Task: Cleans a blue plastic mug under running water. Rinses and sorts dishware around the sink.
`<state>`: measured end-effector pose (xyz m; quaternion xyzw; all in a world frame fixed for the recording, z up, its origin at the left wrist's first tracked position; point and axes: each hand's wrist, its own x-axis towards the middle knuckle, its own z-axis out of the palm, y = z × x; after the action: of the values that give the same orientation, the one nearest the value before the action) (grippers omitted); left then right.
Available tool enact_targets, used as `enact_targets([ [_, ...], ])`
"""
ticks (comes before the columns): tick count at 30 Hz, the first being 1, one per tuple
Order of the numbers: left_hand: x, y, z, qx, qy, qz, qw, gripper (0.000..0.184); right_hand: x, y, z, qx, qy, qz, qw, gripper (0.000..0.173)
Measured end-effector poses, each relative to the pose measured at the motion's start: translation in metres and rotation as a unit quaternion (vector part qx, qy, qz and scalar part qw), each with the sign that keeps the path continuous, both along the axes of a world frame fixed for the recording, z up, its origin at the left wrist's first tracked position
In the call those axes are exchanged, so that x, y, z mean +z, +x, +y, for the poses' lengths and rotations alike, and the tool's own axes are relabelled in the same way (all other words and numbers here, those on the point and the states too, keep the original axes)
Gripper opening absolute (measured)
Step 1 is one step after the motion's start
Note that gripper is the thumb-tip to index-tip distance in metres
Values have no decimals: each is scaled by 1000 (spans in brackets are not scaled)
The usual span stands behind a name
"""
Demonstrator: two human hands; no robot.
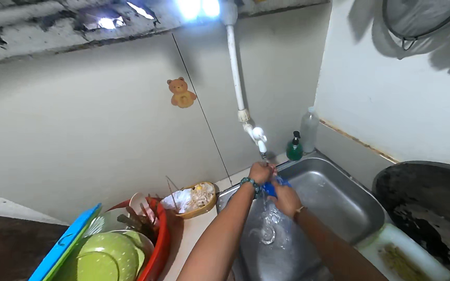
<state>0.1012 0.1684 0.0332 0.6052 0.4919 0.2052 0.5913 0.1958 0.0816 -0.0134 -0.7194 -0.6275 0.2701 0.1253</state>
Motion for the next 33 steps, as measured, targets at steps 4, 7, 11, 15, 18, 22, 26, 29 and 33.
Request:
enact_targets([
  [4,22,-13,-1,16,-5,-34,999,26,-8,18,27,-126,73,375,916,48],
  [7,37,-18,-2,1,-20,-44,999,23,0,21,37,-141,60,493,857,35],
  [11,54,-30,-1,-16,34,3,999,20,11,20,44,-174,49,522,833,28],
  [15,97,-55,6,3,231,124,965,34,30,14,51,-147,-2,453,879,44],
  [18,141,-59,-6,29,324,167,931,53,40,-4,59,-151,-1,399,905,50],
  [22,178,-49,-28,-40,370,306,876,77,53,-19,61,-158,45,414,895,51],
  [26,179,-43,-29,-62,367,357,857,74,53,-10,50,-163,73,472,863,44],
  [29,179,-44,-29,-72,349,343,869,72,55,2,40,-193,81,482,851,46],
  [33,180,-79,-54,-82,415,271,865,55,52,6,29,-206,99,463,856,59],
])
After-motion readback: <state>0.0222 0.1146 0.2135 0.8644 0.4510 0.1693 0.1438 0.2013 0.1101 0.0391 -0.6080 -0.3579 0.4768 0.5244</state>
